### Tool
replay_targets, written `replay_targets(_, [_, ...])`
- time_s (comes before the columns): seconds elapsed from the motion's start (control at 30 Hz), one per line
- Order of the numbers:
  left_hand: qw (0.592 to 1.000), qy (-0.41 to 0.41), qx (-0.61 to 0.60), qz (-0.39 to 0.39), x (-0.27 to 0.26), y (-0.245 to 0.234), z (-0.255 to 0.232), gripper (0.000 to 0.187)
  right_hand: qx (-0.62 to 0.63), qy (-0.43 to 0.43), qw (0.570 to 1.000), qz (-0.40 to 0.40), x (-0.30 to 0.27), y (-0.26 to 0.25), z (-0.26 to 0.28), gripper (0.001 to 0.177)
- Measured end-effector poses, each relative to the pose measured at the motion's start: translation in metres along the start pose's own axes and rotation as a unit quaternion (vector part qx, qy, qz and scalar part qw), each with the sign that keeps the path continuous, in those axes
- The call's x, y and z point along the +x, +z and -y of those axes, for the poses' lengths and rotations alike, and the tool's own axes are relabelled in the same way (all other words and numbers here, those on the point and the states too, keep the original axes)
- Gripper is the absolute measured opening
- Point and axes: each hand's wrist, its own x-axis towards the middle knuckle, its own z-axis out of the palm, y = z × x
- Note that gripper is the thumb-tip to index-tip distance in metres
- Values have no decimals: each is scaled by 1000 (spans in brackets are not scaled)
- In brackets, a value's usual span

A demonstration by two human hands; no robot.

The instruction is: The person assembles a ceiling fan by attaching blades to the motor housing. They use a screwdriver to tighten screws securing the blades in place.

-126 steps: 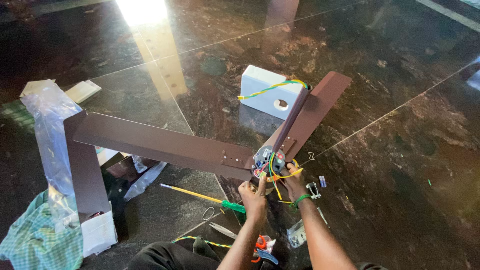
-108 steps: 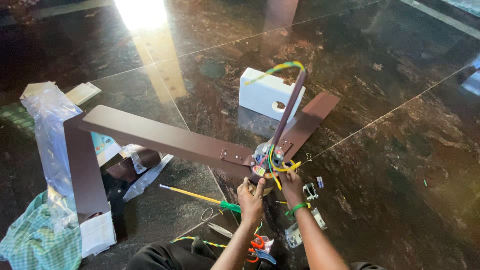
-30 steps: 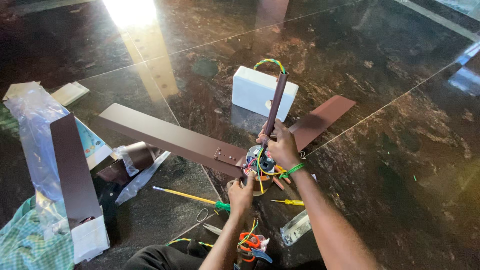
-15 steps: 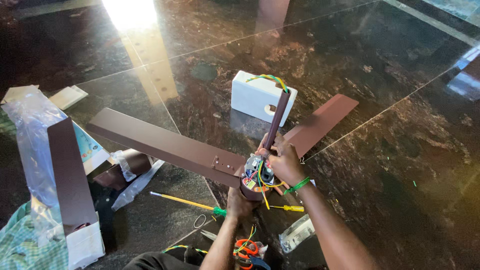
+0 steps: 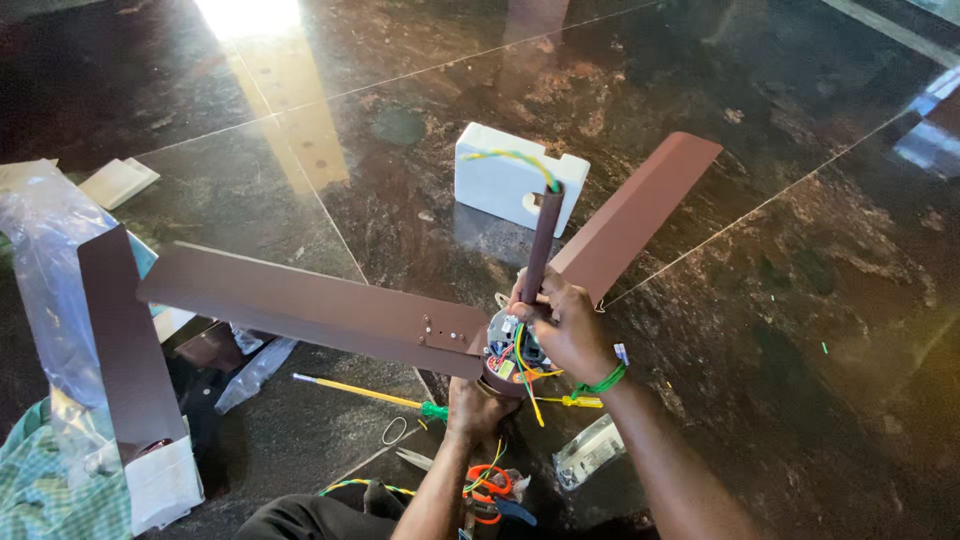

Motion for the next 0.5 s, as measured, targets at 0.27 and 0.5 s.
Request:
replay_targets(0.27, [932, -150, -330, -12, -1, 7, 8, 79, -33, -33, 998, -40, -2, 12, -6, 26])
replay_targets(0.5, [835, -219, -505, -1, -6, 12, 27, 71, -38, -33, 998, -43, -5, 19, -18, 19])
